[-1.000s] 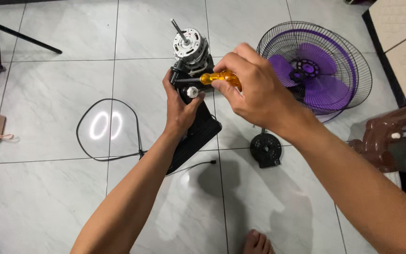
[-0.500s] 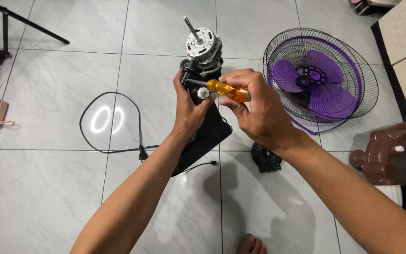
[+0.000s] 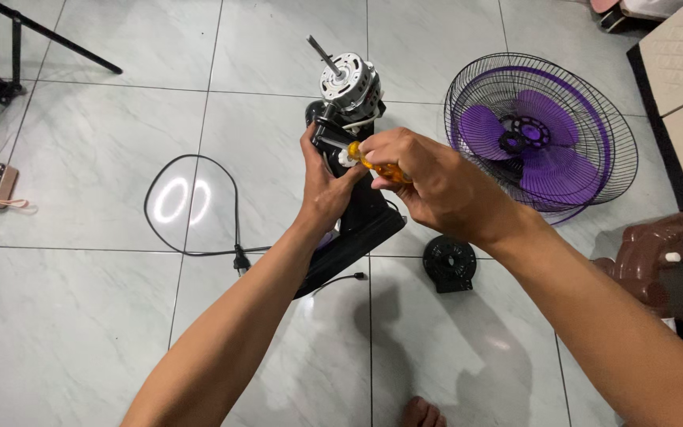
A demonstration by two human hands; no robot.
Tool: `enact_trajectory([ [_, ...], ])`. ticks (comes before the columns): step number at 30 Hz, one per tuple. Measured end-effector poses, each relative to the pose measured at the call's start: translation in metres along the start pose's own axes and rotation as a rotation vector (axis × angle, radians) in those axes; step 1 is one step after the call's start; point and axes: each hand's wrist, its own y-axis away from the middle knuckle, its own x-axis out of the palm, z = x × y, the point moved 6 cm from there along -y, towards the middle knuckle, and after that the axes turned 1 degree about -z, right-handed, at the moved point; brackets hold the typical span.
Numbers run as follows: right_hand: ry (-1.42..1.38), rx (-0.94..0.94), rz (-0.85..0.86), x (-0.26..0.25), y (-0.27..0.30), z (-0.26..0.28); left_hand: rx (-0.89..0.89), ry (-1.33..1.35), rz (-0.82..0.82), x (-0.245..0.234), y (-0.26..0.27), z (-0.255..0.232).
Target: The person disassembles a black and purple electric fan using a screwdriver. They remove the rear motor housing cover, unscrew and detach the motor assembly from the fan stand, and place the components on the floor.
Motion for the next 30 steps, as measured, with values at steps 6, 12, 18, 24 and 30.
enact_trajectory([
  [6,-0.011,0.128,-0.043,-0.002,-0.007,-0.001,0.033,-0.070,-0.003,-0.002,-0.001,0.011],
  [12,-0.025,0.160,-0.032,-0.004,-0.027,0.008,0.110,-0.101,-0.012,0.002,-0.004,0.009],
  [18,-0.137,0.152,0.058,-0.016,-0.058,0.012,-0.029,0.036,-0.056,-0.001,-0.010,0.009],
  [24,-0.427,0.561,0.076,0.000,-0.077,-0.013,0.065,-0.004,-0.072,-0.008,-0.007,0.002],
  [30,-0.140,0.322,-0.144,0.009,-0.072,0.008,-0.013,0.075,-0.083,-0.018,-0.011,0.000],
])
